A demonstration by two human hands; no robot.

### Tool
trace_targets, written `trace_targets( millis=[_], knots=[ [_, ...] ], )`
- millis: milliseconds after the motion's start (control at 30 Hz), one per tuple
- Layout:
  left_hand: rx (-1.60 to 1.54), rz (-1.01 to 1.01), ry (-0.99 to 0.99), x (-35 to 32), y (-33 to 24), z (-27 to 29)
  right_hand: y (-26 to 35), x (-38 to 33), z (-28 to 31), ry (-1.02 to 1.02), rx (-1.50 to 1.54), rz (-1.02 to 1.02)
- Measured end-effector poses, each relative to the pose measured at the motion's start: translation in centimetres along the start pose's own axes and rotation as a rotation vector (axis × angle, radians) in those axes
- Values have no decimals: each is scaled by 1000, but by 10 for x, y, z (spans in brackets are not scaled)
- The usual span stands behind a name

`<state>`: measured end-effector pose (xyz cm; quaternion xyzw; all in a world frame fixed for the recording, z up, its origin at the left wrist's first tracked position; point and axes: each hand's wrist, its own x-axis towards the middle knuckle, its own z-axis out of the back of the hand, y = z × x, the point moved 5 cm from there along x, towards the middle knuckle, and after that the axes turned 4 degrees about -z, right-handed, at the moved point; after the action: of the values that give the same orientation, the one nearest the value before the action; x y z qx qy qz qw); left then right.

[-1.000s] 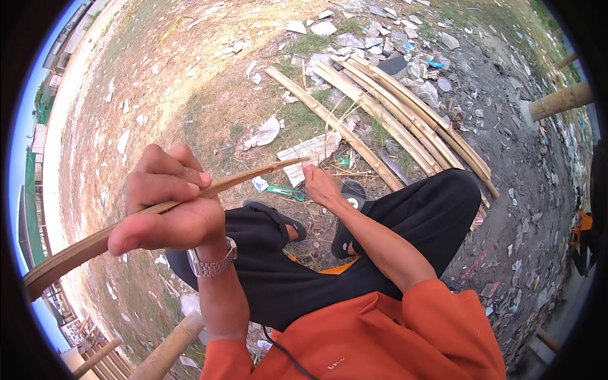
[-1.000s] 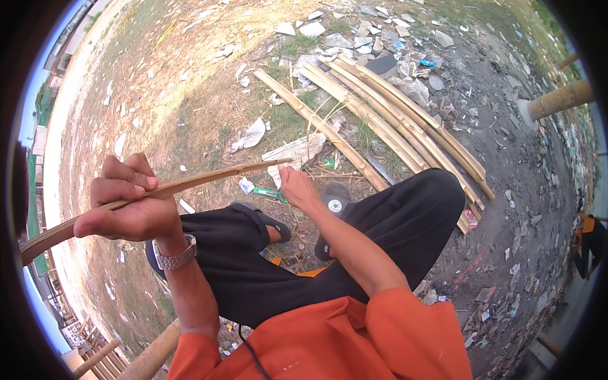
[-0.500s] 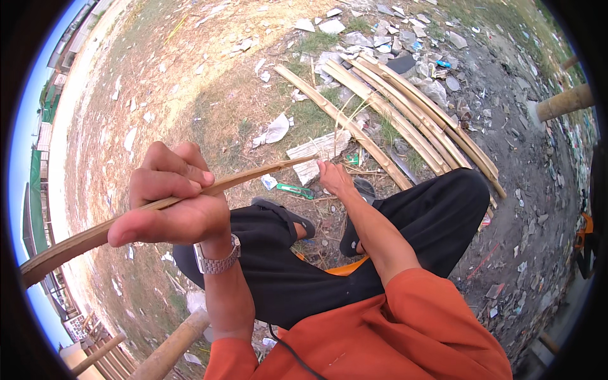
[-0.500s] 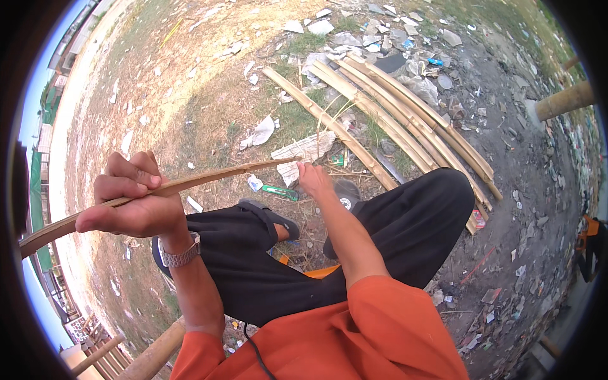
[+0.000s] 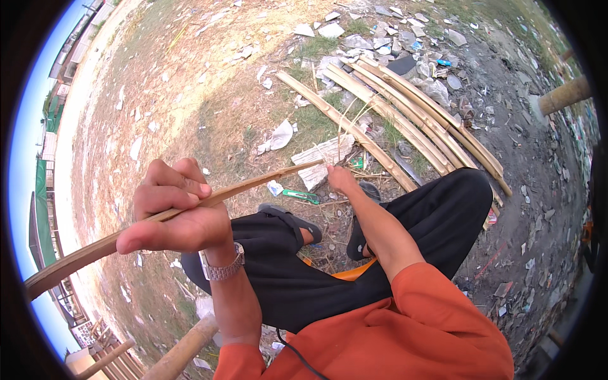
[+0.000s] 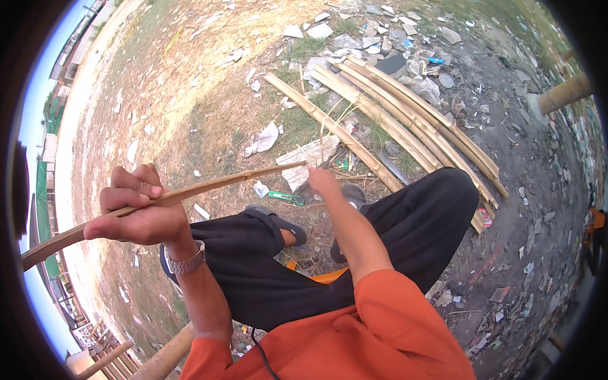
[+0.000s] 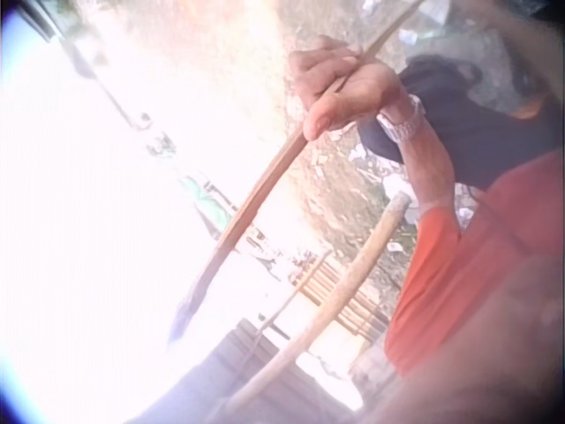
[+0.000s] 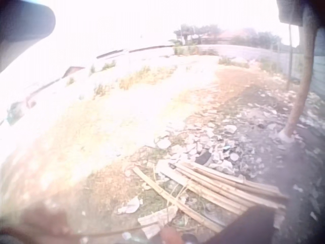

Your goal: The person sits cross-legged on the ground and uses a small knife to shave and smooth a long bamboo stick. They hold the stick with their left hand and carefully scrape along its length with the knife in their right hand, rotating the stick to work on different sides.

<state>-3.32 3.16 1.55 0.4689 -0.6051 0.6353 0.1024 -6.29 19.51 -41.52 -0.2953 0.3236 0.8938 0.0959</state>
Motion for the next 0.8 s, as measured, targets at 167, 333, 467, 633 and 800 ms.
trace_targets(
  millis=[167,333,467,633,800],
  knots=[
    [-185,-20,122,5,5,13,117,-74,92,63,242,255],
    [-219,-6,207,1,2,5,128,-167,96,84,656,304],
    [-270,14,226,-4,2,2,121,-185,102,-111,474,347],
    [-272,12,221,-2,0,1,104,-170,93,-76,315,276],
    [-271,12,158,-5,-1,-5,95,-163,79,-153,323,244]
  ],
)
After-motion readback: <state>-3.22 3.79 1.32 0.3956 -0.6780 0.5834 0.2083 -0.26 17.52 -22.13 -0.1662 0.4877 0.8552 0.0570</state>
